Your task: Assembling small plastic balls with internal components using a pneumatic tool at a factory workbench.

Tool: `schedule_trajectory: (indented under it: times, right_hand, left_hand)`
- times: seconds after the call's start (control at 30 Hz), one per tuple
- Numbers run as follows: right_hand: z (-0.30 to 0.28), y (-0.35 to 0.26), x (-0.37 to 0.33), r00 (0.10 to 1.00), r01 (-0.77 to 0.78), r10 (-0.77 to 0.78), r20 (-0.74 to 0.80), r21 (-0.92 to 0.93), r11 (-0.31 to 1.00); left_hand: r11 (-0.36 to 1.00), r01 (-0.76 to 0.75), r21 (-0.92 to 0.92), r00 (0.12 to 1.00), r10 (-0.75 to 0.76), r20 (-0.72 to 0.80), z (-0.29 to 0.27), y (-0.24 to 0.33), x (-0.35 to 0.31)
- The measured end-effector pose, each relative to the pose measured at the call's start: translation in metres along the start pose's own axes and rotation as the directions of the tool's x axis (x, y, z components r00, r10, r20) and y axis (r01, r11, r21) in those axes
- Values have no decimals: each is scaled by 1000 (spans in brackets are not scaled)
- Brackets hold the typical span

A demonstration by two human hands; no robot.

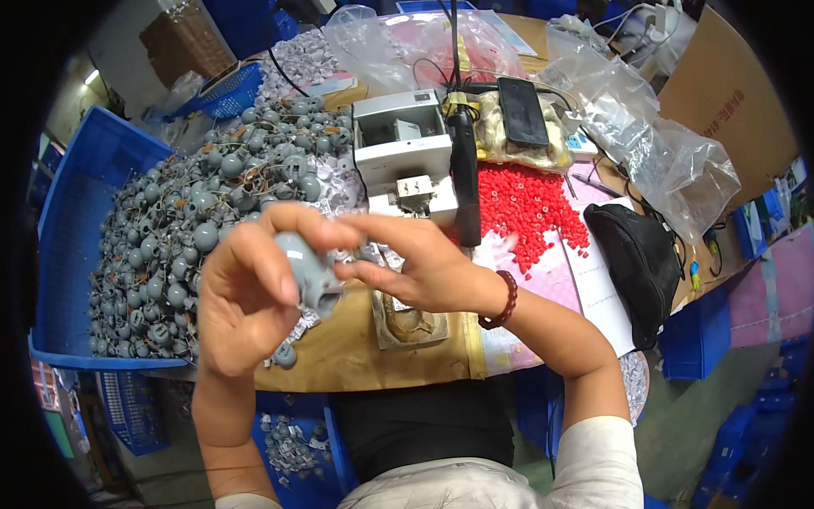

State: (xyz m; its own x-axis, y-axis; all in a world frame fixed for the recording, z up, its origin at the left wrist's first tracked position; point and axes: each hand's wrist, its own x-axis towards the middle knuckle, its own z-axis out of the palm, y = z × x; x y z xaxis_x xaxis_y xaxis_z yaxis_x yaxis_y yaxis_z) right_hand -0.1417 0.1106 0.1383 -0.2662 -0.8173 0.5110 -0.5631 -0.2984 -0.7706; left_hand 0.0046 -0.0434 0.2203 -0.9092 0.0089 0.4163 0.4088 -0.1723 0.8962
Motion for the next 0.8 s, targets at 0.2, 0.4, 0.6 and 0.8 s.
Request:
schedule_trajectory:
  times: [0.2,0.4,0.6,0.8]
  right_hand:
    - [-20,7,-47,705,-709,558,439,413,571]
    - [3,36,-74,781,-516,546,303,-182,837]
    - [33,61,-86,978,67,79,193,-651,757]
    - [33,69,-86,945,212,30,325,-683,699]
  left_hand:
    - [961,155,-231,978,-183,-105,-22,-74,-71]
    - [646,222,730,972,-92,-214,11,-124,-122]
    - [532,139,835,990,-83,-112,23,-149,-127]
    - [520,138,843,990,-89,-108,20,-161,-125]
